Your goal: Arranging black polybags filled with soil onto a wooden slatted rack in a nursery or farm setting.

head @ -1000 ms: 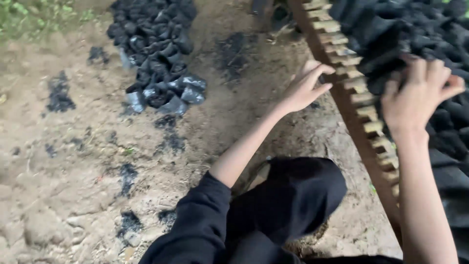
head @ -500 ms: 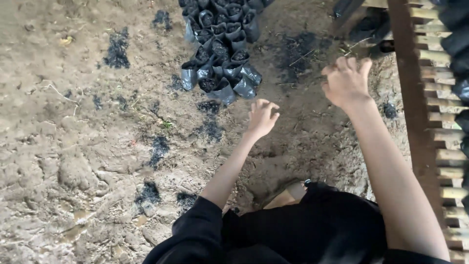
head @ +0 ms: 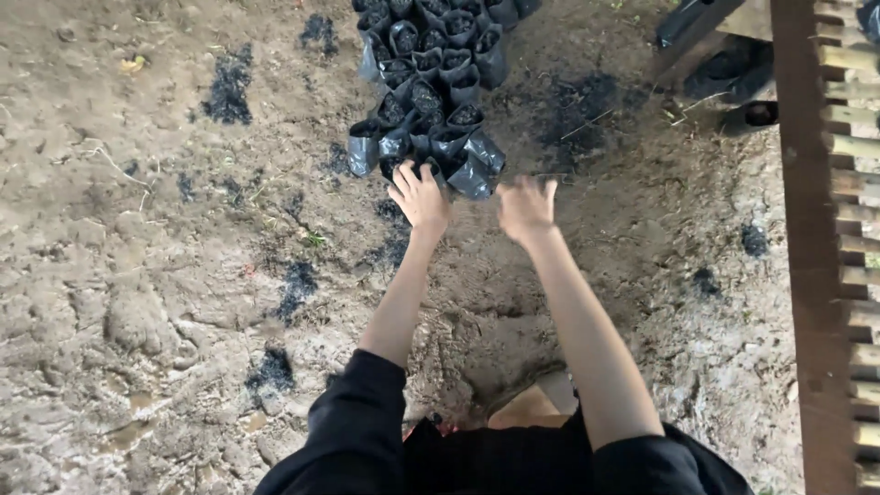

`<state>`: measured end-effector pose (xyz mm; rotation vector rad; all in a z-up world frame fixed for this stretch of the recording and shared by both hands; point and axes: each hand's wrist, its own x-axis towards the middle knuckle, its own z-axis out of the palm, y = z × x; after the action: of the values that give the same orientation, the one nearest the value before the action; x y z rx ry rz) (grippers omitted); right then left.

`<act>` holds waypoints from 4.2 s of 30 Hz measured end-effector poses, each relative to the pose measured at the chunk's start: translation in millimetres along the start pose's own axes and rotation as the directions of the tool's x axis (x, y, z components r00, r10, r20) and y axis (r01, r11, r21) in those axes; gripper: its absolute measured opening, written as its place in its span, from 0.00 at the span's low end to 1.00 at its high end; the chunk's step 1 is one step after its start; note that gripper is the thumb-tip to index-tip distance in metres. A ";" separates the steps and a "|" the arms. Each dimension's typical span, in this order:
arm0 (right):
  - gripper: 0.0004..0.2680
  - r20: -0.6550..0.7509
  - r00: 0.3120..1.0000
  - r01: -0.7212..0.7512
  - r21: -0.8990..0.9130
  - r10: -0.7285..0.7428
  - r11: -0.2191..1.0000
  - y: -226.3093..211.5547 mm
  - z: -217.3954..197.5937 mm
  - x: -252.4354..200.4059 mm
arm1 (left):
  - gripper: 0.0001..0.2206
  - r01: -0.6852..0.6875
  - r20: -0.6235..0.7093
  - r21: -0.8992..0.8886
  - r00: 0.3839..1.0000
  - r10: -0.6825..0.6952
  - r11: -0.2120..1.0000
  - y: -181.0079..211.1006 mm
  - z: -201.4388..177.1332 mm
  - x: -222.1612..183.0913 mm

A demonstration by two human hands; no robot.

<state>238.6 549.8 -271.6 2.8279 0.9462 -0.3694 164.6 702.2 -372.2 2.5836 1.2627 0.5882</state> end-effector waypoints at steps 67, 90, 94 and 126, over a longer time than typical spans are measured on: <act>0.23 -0.460 0.549 -0.217 0.728 0.698 0.650 314.9 -179.0 -486.1 | 0.12 -0.627 -0.475 -0.749 0.280 0.835 -0.216 481.8 -364.4 -300.4; 0.20 0.072 0.296 -0.652 0.744 0.952 0.146 251.3 -119.5 -862.0 | 0.09 -0.008 -0.691 -0.715 -0.151 0.707 -0.699 408.9 -505.0 -611.8; 0.24 -0.097 0.185 -0.528 0.829 0.978 0.182 234.5 -127.3 -901.9 | 0.07 0.007 -0.718 -0.693 -0.089 0.690 -0.721 407.2 -521.5 -657.3; 0.20 -0.248 -0.579 -0.471 0.879 0.777 -0.070 431.3 117.3 -1040.6 | 0.17 -0.254 -0.714 -0.467 -0.456 0.531 -0.847 513.5 -454.0 -811.7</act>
<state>-325.6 -412.9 -77.8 2.5291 -1.8520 1.5814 -120.2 -249.4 4.6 1.4279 -1.9474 0.5306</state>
